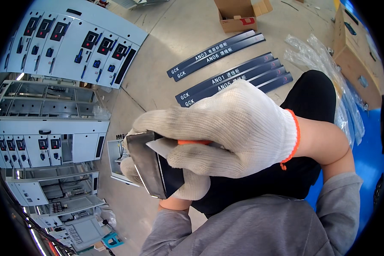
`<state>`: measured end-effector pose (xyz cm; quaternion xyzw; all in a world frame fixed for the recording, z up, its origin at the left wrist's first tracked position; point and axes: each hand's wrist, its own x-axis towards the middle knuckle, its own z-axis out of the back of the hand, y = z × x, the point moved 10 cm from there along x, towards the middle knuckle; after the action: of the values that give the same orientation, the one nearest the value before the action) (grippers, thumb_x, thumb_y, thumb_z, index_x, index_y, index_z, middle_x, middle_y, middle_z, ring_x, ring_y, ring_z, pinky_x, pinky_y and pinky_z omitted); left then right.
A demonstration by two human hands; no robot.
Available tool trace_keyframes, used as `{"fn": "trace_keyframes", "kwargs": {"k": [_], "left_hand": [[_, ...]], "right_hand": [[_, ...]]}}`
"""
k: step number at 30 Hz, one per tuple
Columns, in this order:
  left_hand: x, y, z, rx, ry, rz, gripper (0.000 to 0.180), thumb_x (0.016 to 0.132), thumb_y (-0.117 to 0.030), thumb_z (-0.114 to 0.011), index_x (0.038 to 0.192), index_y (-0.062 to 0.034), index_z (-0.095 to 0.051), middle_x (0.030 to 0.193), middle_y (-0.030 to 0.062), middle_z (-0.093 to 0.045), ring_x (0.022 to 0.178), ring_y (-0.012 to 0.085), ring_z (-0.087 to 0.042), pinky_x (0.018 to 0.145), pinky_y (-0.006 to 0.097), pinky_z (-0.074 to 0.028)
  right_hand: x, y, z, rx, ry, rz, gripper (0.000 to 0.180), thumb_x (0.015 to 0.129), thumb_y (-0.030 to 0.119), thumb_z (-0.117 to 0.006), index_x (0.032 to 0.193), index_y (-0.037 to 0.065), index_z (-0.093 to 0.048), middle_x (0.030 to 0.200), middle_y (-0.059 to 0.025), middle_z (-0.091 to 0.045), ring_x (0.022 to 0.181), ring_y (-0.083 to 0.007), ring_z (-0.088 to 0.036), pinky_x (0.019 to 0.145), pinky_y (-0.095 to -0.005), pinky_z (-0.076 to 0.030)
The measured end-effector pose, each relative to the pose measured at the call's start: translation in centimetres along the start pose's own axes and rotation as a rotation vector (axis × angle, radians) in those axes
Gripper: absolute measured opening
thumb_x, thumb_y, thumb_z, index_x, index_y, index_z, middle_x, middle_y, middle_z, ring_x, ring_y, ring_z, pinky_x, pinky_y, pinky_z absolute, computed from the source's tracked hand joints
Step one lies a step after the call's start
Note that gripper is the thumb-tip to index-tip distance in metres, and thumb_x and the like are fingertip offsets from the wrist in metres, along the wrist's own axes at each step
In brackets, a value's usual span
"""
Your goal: The person sits on the floor and uses a utility knife to scrape adhesive labels off the edges of several dark rectangular metal plates. They handle the plates one at a time, scraping each edge, then placing the plate back on the floor.
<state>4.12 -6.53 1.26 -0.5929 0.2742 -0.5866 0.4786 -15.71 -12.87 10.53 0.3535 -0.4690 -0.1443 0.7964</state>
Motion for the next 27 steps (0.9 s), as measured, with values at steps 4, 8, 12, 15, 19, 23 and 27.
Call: {"fn": "trace_keyframes", "kwargs": {"k": [4,8,12,15,19,23,27], "left_hand": [[0.7,-0.9,-1.1,0.128,0.072,-0.015,0.067,0.106,-0.031,-0.056,0.162,-0.0144,-0.023,0.157,0.0062,-0.039,0.148,0.0193,-0.039,0.124,0.036,-0.032],[1.1,-1.6,-2.1,0.213,0.127,-0.025,0.070,0.102,-0.030,-0.061,0.160,-0.0132,-0.026,0.154,0.0070,-0.041,0.145,0.0197,-0.042,0.122,0.036,-0.035],[1.1,-2.1,-3.1,0.273,0.183,-0.022,0.072,0.098,-0.030,-0.066,0.157,-0.0120,-0.028,0.151,0.0078,-0.043,0.142,0.0200,-0.045,0.119,0.036,-0.037],[1.1,-2.3,-3.5,0.301,0.209,-0.013,0.074,0.095,-0.029,-0.069,0.156,-0.0111,-0.030,0.148,0.0083,-0.045,0.140,0.0203,-0.047,0.117,0.036,-0.039],[0.9,-2.3,-3.7,0.325,0.244,0.001,0.077,0.091,-0.029,-0.074,0.153,-0.0100,-0.033,0.145,0.0091,-0.047,0.137,0.0207,-0.049,0.114,0.036,-0.042],[0.5,-1.8,-4.4,0.335,0.288,0.031,0.079,0.088,-0.028,-0.079,0.151,-0.0088,-0.035,0.142,0.0098,-0.049,0.134,0.0211,-0.052,0.111,0.036,-0.044],[0.6,-1.8,-5.2,0.350,0.301,0.044,0.082,0.084,-0.027,-0.084,0.148,-0.0076,-0.038,0.139,0.0106,-0.051,0.132,0.0214,-0.054,0.109,0.036,-0.046]], "right_hand": [[-0.2,0.0,0.2,-0.057,0.047,-0.037,0.046,0.097,0.030,-0.071,0.140,0.012,-0.066,0.074,-0.0046,-0.068,0.056,-0.0214,-0.062,0.051,-0.0300,-0.047],[-0.1,0.4,0.4,-0.096,0.029,-0.068,0.041,0.097,0.029,-0.071,0.134,0.013,-0.069,0.072,-0.0039,-0.069,0.057,-0.0197,-0.063,0.051,-0.0292,-0.047],[-0.1,0.8,0.3,-0.125,0.038,-0.095,0.038,0.096,0.027,-0.071,0.131,0.013,-0.071,0.075,-0.0041,-0.071,0.059,-0.0194,-0.066,0.052,-0.0289,-0.048],[-0.1,1.0,0.2,-0.151,0.066,-0.117,0.035,0.096,0.023,-0.070,0.129,0.012,-0.072,0.078,-0.0054,-0.073,0.061,-0.0198,-0.067,0.053,-0.0289,-0.050],[0.1,1.1,0.4,-0.068,0.057,-0.142,0.032,0.094,0.018,-0.070,0.125,0.012,-0.073,0.079,-0.0063,-0.073,0.063,-0.0211,-0.069,0.056,-0.0294,-0.052],[0.2,0.7,0.3,0.009,0.075,-0.132,0.031,0.093,0.016,-0.071,0.123,0.010,-0.074,0.092,-0.0091,-0.075,0.068,-0.0228,-0.072,0.058,-0.0292,-0.054],[0.4,2.3,1.0,-0.026,0.041,0.185,0.034,0.093,0.010,-0.070,0.126,0.001,-0.069,0.116,-0.0165,-0.072,0.087,-0.0256,-0.074,0.075,-0.0300,-0.058]]}}
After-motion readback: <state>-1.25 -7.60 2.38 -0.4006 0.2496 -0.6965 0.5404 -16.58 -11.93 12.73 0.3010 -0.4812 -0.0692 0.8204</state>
